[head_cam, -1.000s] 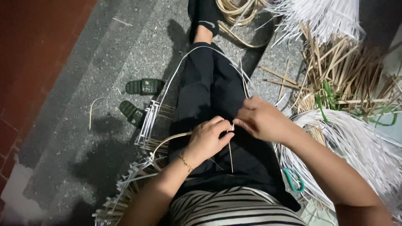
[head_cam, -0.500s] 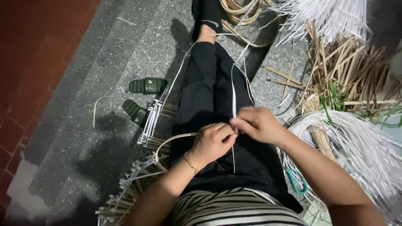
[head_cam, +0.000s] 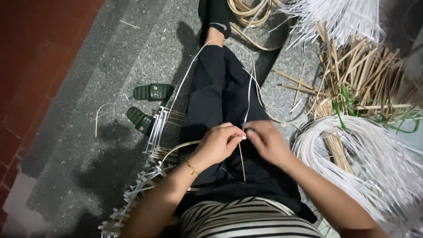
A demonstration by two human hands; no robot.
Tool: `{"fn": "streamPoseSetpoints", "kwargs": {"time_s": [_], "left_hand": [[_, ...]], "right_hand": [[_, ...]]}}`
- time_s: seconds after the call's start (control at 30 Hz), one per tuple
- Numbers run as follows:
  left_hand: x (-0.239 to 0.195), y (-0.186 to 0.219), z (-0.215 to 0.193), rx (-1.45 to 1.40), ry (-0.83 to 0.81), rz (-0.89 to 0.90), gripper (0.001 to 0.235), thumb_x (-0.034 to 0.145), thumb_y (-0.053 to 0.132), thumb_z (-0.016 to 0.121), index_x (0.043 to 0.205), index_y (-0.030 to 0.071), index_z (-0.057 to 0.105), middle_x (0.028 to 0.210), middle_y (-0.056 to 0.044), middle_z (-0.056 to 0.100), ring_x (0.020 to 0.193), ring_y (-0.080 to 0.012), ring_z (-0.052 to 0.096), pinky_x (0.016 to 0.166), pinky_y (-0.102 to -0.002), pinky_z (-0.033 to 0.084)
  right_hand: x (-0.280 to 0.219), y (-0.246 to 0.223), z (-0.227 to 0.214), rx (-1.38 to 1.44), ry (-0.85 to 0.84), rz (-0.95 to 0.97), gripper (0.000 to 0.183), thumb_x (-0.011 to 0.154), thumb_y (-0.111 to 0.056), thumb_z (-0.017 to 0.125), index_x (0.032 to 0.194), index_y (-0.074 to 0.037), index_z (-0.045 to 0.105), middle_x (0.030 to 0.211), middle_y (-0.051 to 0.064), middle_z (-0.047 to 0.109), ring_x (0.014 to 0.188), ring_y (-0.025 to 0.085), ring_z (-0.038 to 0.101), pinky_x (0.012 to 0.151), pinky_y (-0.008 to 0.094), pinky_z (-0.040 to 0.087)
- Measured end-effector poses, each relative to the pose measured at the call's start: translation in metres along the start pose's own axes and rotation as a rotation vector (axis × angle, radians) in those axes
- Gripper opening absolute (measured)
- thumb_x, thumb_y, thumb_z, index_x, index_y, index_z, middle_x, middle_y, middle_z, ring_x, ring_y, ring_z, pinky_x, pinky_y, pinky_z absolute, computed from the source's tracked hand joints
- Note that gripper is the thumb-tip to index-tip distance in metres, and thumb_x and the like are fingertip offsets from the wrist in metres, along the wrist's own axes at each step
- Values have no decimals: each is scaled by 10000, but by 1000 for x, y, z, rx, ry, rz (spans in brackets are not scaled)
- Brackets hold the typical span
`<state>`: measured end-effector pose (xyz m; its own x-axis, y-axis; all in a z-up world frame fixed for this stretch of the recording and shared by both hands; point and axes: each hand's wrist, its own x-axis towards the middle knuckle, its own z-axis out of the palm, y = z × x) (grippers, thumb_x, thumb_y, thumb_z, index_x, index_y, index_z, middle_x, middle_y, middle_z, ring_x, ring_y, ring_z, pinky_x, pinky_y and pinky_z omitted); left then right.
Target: The recorder sits on the floor and uses white plastic strips to weave around and secure a curved bamboo frame.
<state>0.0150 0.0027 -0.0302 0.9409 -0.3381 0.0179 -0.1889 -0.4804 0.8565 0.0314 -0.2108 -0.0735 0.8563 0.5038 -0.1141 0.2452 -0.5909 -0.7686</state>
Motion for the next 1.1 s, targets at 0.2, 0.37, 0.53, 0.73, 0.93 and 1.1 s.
{"fn": "streamPoseSetpoints", "kwargs": {"time_s": [0.2,0.37,0.53,0.73,0.93,1.1], "left_hand": [[-2,6,-1,-15,27,-77,98,940,141,660,990,86,725,920,-101,704,841,-315,715,733,-392,567],[-1,18,-3,101,112,-71,93,935,158,680,971,85,725,921,-107,703,842,-332,702,717,-407,558],[-6,13,-11,49,48,-80,110,955,176,673,953,70,706,898,-105,697,849,-320,703,733,-402,555],[-23,15,1,160,5,30,71,931,120,674,954,62,709,923,-137,666,861,-339,683,766,-427,546],[-24,41,-17,-189,7,-91,157,934,173,664,1035,53,663,954,-86,732,862,-274,740,775,-375,574],[-17,14,-12,-51,14,-30,125,945,140,654,1003,77,746,922,-113,714,876,-308,708,768,-390,566]], "right_hand": [[-41,1,29,74,90,-310,211,992,-129,633,1157,1,653,1112,185,664,1068,386,629,933,485,455],[-43,-35,2,-293,80,-263,154,835,-129,731,950,-62,653,798,117,584,760,331,600,698,449,472],[-37,-56,-15,-188,42,-393,178,808,-140,746,932,-55,650,789,104,573,729,310,584,668,425,470],[23,-56,-61,-151,-66,-443,167,894,-165,703,793,-47,640,749,114,568,763,314,571,715,430,467],[34,17,-19,361,-396,-247,170,969,-193,657,898,-44,700,844,110,620,830,268,608,751,356,488],[-28,-20,-17,269,-303,-63,206,960,-234,660,917,-33,646,829,117,617,767,241,613,715,338,503]]}}
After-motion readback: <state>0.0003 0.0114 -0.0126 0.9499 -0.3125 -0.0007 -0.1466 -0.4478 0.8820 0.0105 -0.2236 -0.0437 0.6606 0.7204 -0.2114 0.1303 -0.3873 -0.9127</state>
